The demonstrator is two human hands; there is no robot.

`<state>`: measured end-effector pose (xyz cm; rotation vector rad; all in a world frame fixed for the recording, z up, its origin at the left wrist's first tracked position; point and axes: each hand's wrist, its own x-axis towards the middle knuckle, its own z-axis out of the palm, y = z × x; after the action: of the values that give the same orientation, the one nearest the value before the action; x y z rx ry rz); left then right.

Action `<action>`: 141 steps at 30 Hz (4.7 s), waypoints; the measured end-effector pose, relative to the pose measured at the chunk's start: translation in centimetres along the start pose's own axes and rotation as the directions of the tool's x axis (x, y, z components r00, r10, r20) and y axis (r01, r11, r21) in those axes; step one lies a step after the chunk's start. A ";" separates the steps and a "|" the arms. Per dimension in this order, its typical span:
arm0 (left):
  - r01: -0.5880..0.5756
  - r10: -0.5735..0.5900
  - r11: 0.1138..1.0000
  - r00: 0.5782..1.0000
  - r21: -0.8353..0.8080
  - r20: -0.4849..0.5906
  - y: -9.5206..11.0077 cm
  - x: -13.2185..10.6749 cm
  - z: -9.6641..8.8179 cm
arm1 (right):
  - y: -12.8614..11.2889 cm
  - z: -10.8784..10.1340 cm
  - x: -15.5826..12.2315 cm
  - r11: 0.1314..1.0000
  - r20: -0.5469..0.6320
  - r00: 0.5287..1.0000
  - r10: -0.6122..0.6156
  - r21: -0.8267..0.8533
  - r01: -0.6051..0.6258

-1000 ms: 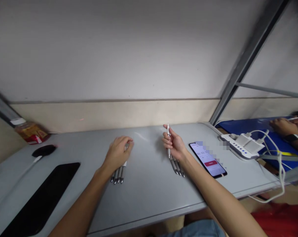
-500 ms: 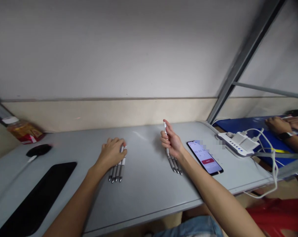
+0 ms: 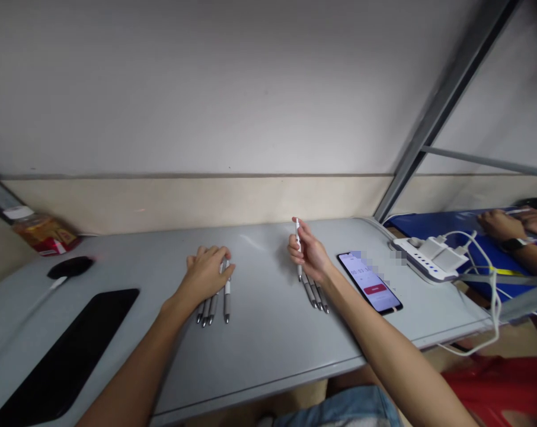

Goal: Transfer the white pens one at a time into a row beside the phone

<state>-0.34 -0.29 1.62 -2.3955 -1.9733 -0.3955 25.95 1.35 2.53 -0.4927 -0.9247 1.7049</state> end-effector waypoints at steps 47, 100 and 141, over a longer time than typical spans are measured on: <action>-0.097 0.097 0.995 0.994 -0.004 0.054 1.5 -0.9 0.0 | 0.0 -2.1 0.2 -0.188 -0.142 0.987 -0.072 -0.970 -0.153; -0.253 0.234 0.947 0.965 -0.199 -0.115 3.0 -0.8 1.1 | 1.7 -0.3 -0.1 0.388 0.235 0.963 -0.136 -0.881 0.270; -0.281 0.277 0.918 0.959 -0.278 -0.053 3.2 -0.9 0.3 | 1.7 -0.8 0.0 -0.015 0.435 0.876 -0.207 -0.897 0.442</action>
<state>2.64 -1.77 1.61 -2.7846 -1.6262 -0.7219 25.48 1.46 0.76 -0.9095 -2.1784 0.3329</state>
